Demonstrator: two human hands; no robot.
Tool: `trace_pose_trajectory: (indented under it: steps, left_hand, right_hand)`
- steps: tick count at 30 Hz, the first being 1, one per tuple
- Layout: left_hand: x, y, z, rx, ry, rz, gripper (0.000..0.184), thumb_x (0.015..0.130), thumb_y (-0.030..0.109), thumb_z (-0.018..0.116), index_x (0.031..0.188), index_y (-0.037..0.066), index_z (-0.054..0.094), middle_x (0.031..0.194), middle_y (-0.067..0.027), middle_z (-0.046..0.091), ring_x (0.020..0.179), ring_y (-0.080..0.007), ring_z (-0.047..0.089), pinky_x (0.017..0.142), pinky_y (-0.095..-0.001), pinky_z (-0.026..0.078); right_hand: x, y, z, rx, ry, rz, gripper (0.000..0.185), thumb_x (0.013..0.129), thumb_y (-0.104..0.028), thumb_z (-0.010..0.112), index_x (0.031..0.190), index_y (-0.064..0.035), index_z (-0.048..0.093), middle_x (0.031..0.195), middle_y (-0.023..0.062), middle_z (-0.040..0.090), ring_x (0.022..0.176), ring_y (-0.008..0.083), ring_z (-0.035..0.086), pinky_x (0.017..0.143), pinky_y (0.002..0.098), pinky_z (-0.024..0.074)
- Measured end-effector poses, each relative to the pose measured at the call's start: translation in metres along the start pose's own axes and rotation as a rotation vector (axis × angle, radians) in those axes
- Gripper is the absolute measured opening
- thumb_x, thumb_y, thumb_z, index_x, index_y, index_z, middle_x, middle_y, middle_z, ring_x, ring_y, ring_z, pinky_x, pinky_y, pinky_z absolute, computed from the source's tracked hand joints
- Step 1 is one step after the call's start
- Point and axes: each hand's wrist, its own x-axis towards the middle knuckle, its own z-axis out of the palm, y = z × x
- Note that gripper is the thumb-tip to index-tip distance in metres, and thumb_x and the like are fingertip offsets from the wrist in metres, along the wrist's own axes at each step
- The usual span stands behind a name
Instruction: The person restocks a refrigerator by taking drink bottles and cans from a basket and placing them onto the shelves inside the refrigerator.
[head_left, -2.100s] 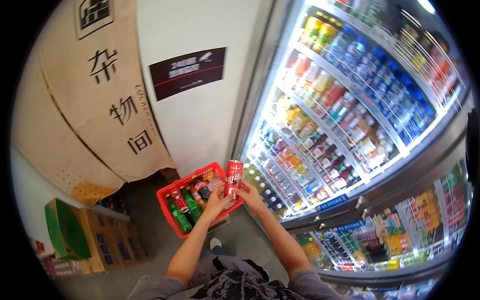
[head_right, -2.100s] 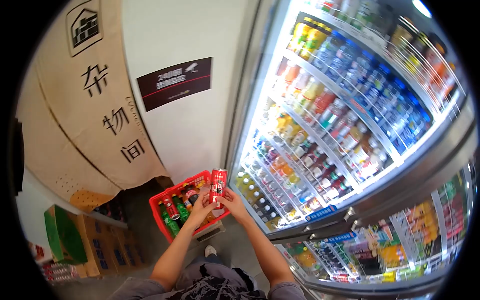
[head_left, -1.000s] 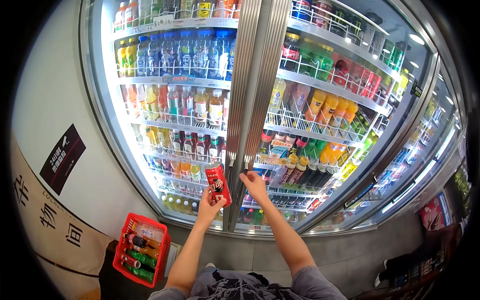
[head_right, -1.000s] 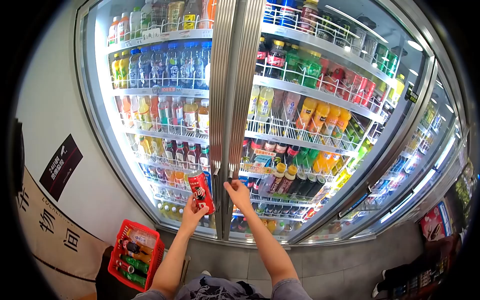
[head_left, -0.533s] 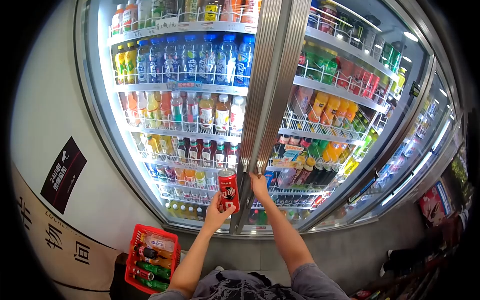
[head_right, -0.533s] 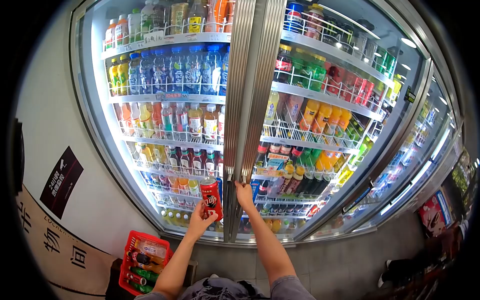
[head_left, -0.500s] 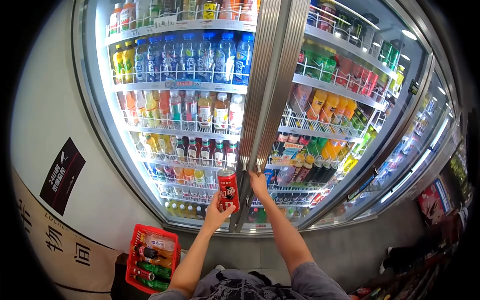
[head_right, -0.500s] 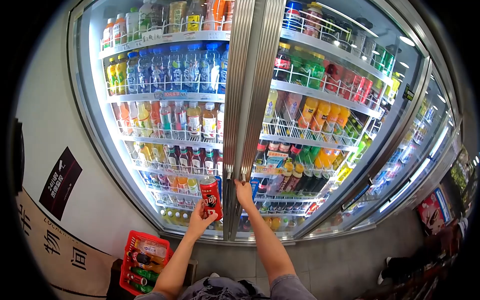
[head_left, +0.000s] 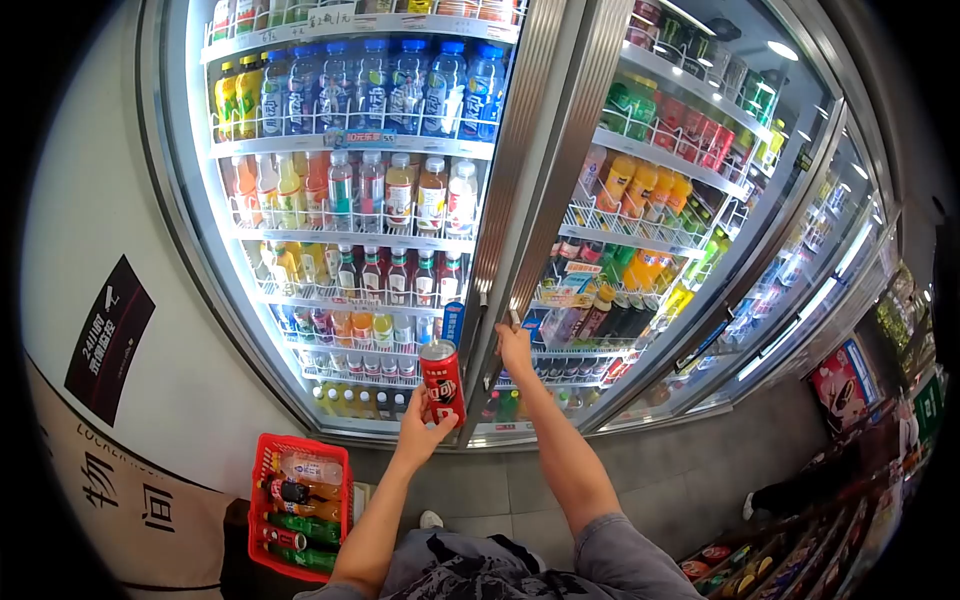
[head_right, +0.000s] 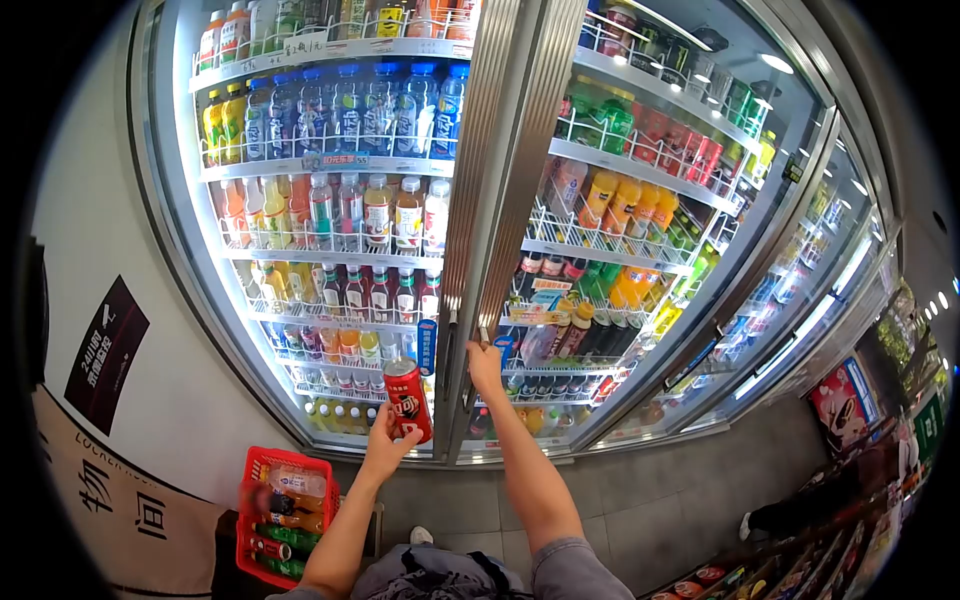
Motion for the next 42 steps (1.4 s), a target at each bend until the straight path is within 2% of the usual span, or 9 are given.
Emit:
trace_pose_trajectory:
  steps: [15,18,22,26,30,33,34,38,42]
  left_hand:
    - [-0.058,0.028,0.104,-0.131,-0.031,0.123,0.068,0.084,0.004,0.070,0.140,0.001,0.031,0.126,-0.0089,0.052,0.114,-0.0173,0.054,0.100,-0.0316,0.043]
    - [-0.083,0.026,0.121,-0.147,-0.052,0.161,0.070,0.083,0.005,0.071,0.141,0.002,0.031,0.128,-0.0093,0.051,0.117,-0.0181,0.052,0.102,-0.0331,0.042]
    - [-0.111,0.028,0.151,-0.150,-0.105,0.154,0.070,0.083,0.006,0.071,0.141,0.001,0.031,0.129,-0.0095,0.051,0.118,-0.0185,0.052,0.101,-0.0327,0.041]
    - [-0.131,0.022,0.189,-0.143,-0.190,0.136,0.066,0.084,0.007,0.070,0.139,0.002,0.034,0.123,-0.0093,0.055,0.113,-0.0183,0.055,0.098,-0.0327,0.044]
    - [-0.148,0.020,0.233,-0.184,-0.285,0.105,0.064,0.083,0.007,0.071,0.137,0.002,0.037,0.121,-0.0095,0.056,0.111,-0.0177,0.055,0.097,-0.0327,0.044]
    - [-0.159,0.017,0.264,-0.169,-0.376,0.086,0.065,0.083,0.007,0.070,0.139,0.003,0.036,0.121,-0.0093,0.057,0.111,-0.0175,0.056,0.097,-0.0330,0.044]
    - [-0.163,0.016,0.276,-0.172,-0.399,0.095,0.067,0.083,0.007,0.071,0.140,0.003,0.036,0.121,-0.0087,0.057,0.111,-0.0172,0.056,0.097,-0.0327,0.044]
    - [-0.176,0.012,0.316,-0.156,-0.510,0.053,0.074,0.083,0.011,0.073,0.145,0.002,0.031,0.122,-0.0097,0.057,0.109,-0.0170,0.057,0.095,-0.0320,0.046]
    - [-0.186,0.008,0.349,-0.184,-0.598,0.039,0.075,0.083,0.014,0.074,0.144,0.001,0.032,0.122,-0.0106,0.058,0.109,-0.0169,0.058,0.093,-0.0324,0.048]
  right_hand:
    - [-0.194,-0.025,-0.107,-0.104,-0.026,0.020,0.041,0.088,-0.032,0.062,0.067,0.0034,0.059,0.053,0.0044,0.047,0.052,0.0093,0.042,0.048,0.0351,0.0333]
    - [-0.234,-0.032,-0.134,-0.208,0.028,-0.068,0.050,0.088,-0.044,0.067,0.069,0.0012,0.059,0.057,-0.0014,0.045,0.059,0.0064,0.039,0.051,0.0310,0.0345]
    - [-0.294,-0.071,-0.172,-0.190,0.058,0.051,0.042,0.084,-0.039,0.075,0.083,0.0024,0.069,0.067,-0.0052,0.054,0.067,0.0040,0.044,0.059,0.0268,0.0415]
    - [-0.340,-0.074,-0.217,-0.176,0.172,0.036,0.048,0.083,-0.040,0.076,0.106,0.0017,0.072,0.075,-0.0023,0.064,0.070,0.0054,0.053,0.065,0.0244,0.0453]
    - [-0.389,-0.092,-0.272,-0.205,0.228,0.115,0.044,0.081,-0.033,0.077,0.105,0.0029,0.072,0.086,0.0033,0.071,0.077,0.0063,0.059,0.069,0.0258,0.0484]
    - [-0.416,-0.070,-0.320,-0.226,0.313,0.072,0.042,0.079,-0.032,0.078,0.104,0.0025,0.073,0.081,0.0033,0.069,0.072,0.0079,0.058,0.065,0.0260,0.0472]
    - [-0.426,-0.070,-0.335,-0.280,0.370,0.054,0.039,0.077,-0.035,0.078,0.097,-0.0016,0.076,0.067,-0.0063,0.056,0.064,0.0038,0.046,0.058,0.0249,0.0408]
    - [-0.460,-0.057,-0.394,-0.297,0.565,-0.103,0.064,0.073,-0.063,0.076,0.082,0.0004,0.067,0.069,-0.0028,0.055,0.066,0.0084,0.050,0.058,0.0273,0.0407]
    - [-0.490,-0.058,-0.448,-0.175,0.706,-0.164,0.058,0.077,-0.056,0.076,0.095,-0.0024,0.064,0.082,-0.0023,0.059,0.075,0.0070,0.050,0.069,0.0248,0.0427]
